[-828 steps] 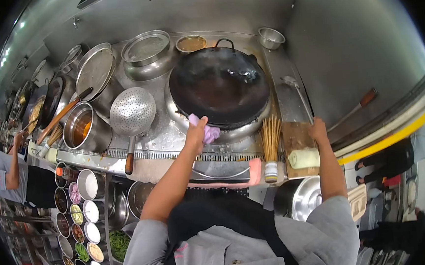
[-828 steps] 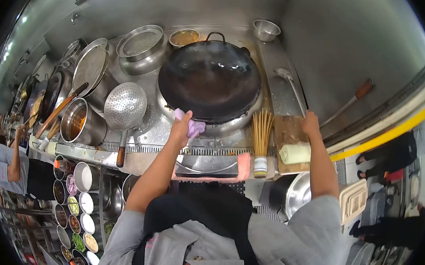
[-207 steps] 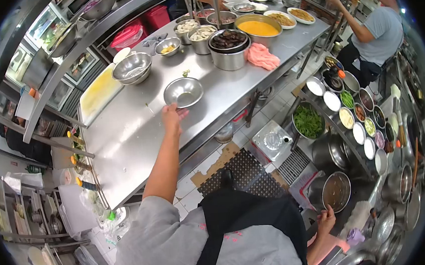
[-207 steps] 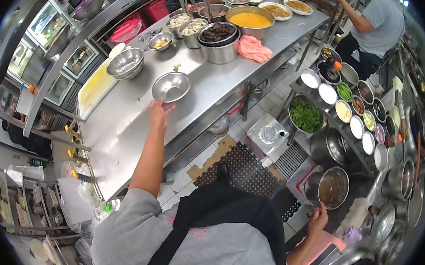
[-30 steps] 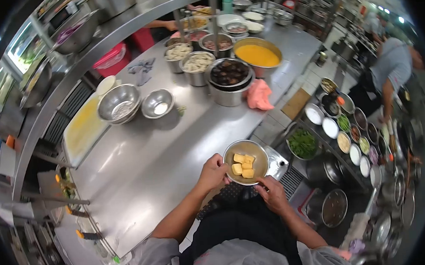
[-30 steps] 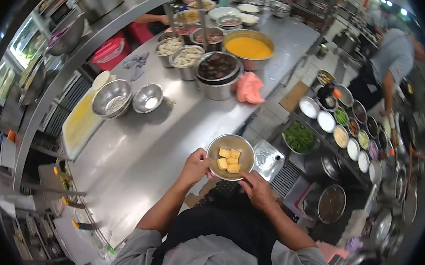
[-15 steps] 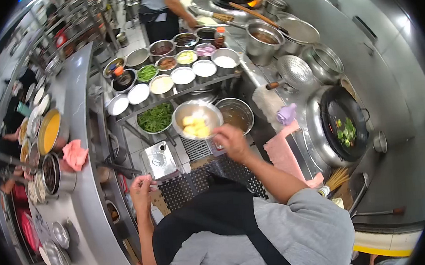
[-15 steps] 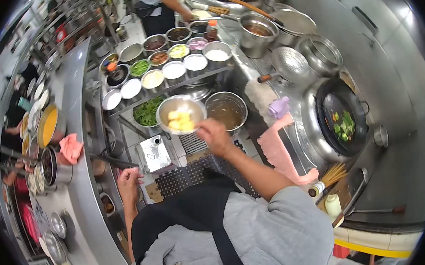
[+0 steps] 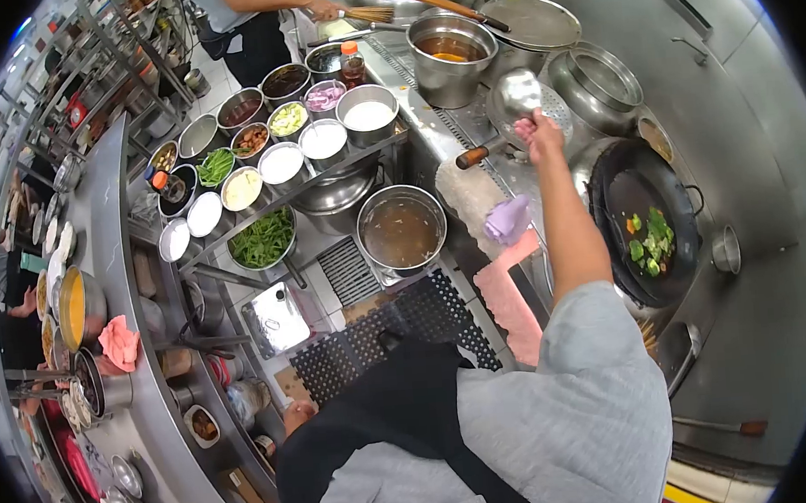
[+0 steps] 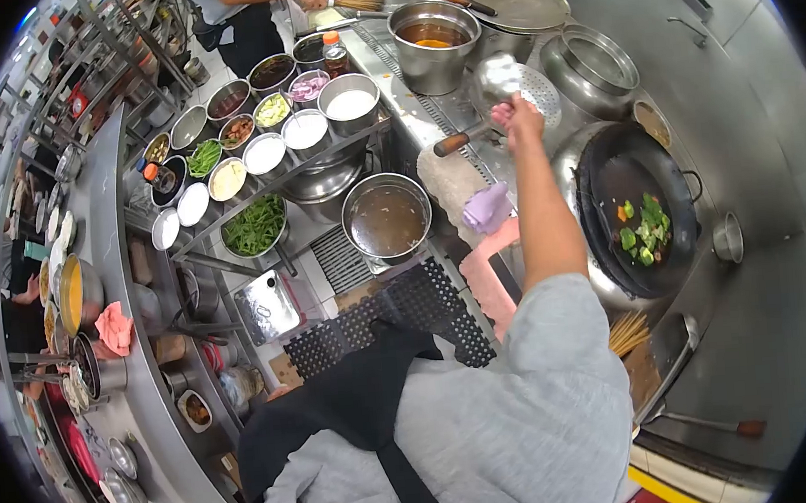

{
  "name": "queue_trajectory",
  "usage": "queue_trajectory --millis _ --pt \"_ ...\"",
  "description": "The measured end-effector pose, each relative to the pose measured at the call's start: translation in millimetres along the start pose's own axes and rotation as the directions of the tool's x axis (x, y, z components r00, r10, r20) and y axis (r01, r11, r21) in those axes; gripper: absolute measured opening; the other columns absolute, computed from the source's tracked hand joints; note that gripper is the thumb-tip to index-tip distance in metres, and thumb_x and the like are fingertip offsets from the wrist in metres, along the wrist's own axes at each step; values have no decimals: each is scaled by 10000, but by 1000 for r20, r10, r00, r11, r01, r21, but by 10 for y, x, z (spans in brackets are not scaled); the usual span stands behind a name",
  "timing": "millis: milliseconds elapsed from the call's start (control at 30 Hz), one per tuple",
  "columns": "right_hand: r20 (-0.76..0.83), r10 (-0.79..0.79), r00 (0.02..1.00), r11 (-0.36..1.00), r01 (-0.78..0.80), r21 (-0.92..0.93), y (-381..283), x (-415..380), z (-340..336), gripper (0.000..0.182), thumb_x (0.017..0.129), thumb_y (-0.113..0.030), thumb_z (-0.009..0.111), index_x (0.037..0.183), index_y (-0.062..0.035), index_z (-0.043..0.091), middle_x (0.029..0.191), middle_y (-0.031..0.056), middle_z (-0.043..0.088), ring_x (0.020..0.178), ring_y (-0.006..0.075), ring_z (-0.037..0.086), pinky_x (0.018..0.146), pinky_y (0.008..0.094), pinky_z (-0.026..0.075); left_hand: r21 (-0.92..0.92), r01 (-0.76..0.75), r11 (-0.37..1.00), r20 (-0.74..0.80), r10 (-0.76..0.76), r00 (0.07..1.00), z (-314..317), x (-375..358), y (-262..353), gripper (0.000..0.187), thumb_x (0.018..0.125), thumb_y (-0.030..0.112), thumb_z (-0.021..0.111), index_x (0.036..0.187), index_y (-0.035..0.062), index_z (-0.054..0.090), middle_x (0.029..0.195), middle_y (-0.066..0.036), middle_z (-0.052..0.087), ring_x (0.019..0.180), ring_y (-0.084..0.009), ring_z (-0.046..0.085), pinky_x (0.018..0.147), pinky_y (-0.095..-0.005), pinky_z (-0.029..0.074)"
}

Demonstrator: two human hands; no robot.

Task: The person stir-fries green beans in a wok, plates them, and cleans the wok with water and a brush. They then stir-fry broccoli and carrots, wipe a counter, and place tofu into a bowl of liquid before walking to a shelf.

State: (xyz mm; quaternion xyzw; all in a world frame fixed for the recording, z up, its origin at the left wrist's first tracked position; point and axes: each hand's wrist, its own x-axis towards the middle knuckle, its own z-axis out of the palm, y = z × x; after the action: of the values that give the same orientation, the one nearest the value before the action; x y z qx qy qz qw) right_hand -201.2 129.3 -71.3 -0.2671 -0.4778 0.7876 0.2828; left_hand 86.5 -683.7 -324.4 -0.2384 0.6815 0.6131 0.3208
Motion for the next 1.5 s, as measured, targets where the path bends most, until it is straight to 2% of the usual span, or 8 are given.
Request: queue_trajectory --millis 200,500,633,733,767,900,1300,1500 --pt "-14 117 993 891 -98 442 -440 217 -116 238 969 -251 611 1041 -24 606 934 109 666 831 199 669 656 273 594 430 69 900 -272 56 961 84 -317 -560 222 922 236 586 880 21 620 780 -120 639 674 -281 650 637 -401 532" --pt "703 156 694 891 208 -403 110 -1970 1456 188 982 -235 559 1034 -57 594 841 45 621 705 116 591 638 274 504 867 132 481 -376 456 807 283 -523 -2018 313 871 311 622 856 2 668 878 -241 664 822 -464 625 778 -509 499" --pt "890 367 271 828 342 -445 1271 -3045 2041 120 962 -111 551 984 -10 611 754 45 614 654 107 627 570 244 526 -199 57 978 -656 -176 734 849 -1407 -1079 169 833 178 577 820 20 638 761 -176 655 689 -323 656 642 -423 521" --pt "900 433 -49 851 351 -390 1830 -4091 2508 120 949 -124 594 946 -14 640 769 34 635 642 96 624 576 235 513 472 -119 874 -696 452 558 907 -1241 -2100 135 847 161 593 883 48 656 703 -100 647 577 -224 636 541 -374 512" --pt "878 445 -178 856 373 -359 1964 -4414 2686 124 944 -129 608 958 -10 639 769 32 641 638 91 624 577 234 514 -290 -98 952 -705 -144 694 1112 -1793 -1594 143 856 134 602 959 60 668 711 -69 646 565 -160 626 495 -341 519" --pt "862 316 -397 902 406 -144 2367 -5783 3282 174 928 -173 629 975 -5 634 731 68 650 611 114 634 528 271 485 -320 13 947 -773 -268 575 1657 -2287 -2391 215 809 143 680 1000 45 669 790 -106 670 678 -228 668 597 -385 574" --pt "885 183 -428 942 333 -34 2605 -8727 5036 200 914 -169 647 1006 7 626 747 80 646 617 164 665 534 292 553 423 569 706 -702 -142 698 3484 -3029 -4165 147 665 296 737 727 165 759 889 -85 721 831 -267 705 718 -408 575" --pt "870 137 -474 980 194 -48 2758 -9299 5347 486 913 -125 617 1379 -53 500 972 56 626 875 132 643 609 315 572 -704 113 701 -626 -687 369 3532 -3239 -3865 194 783 203 679 933 83 704 805 -122 694 713 -254 691 615 -387 572"
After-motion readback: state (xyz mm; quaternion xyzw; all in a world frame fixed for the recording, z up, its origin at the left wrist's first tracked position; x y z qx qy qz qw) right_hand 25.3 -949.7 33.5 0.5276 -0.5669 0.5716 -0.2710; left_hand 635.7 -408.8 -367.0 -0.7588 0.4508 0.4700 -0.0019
